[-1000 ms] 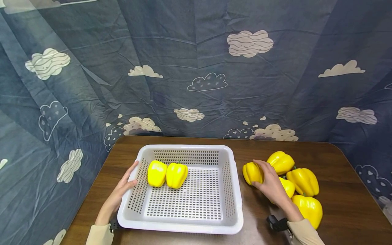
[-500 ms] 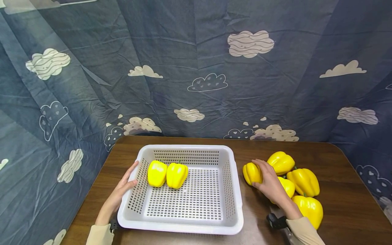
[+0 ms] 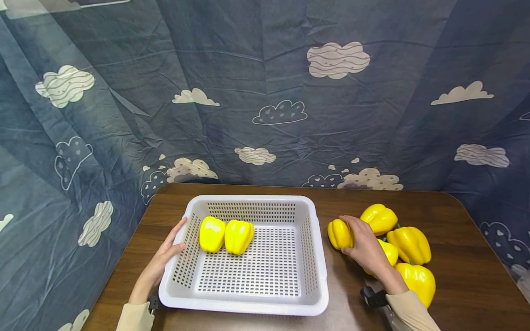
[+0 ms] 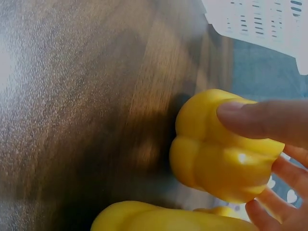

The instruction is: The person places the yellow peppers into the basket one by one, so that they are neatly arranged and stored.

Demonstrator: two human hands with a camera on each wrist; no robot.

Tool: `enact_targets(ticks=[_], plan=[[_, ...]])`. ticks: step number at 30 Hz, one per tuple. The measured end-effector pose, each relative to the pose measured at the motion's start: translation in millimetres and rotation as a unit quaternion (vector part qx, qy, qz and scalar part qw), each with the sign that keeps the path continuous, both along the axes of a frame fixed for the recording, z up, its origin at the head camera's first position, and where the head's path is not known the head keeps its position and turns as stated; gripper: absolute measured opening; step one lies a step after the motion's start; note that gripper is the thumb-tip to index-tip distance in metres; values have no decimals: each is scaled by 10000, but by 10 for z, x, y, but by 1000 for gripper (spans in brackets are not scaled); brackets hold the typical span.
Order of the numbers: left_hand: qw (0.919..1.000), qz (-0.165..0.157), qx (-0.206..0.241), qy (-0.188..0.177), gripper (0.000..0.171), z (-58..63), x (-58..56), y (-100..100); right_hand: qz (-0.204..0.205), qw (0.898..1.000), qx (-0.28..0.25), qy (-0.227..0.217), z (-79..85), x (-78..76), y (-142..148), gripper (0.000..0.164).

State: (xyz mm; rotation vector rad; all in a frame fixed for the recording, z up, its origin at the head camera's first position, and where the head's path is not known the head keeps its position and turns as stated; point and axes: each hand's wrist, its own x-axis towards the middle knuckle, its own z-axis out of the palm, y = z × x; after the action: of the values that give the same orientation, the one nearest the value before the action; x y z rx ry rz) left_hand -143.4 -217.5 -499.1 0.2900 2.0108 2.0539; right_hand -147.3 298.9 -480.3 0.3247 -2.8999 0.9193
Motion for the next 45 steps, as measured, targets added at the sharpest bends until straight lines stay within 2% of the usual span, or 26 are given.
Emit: enact_targets(ticks=[4,8,18,24,35,45], plan=[[10000,-14,15,-16,64,-5,-4,1,-11,9995,110,301,-16,-7,22,81],[10000,-25,12,-16,64,-11,-7,0,-43,9992,116,384,-25,-2,36,82],[10000,-24,8,0,64,-11,-10,-6,-149,9974,-123,692,1,53,44,85],[10000,-49,-29,45,64,-12,-13,-13,-53,9954,-265,921,40,73,28,83],[10000,-62,-16,44,63,-11,-8,-12,-121,9951,-510,843,218,112,-16,84],[9999,-83,5,91,64,-19,1,-12,-155,9921,-730,1004,406,125,-90,85]])
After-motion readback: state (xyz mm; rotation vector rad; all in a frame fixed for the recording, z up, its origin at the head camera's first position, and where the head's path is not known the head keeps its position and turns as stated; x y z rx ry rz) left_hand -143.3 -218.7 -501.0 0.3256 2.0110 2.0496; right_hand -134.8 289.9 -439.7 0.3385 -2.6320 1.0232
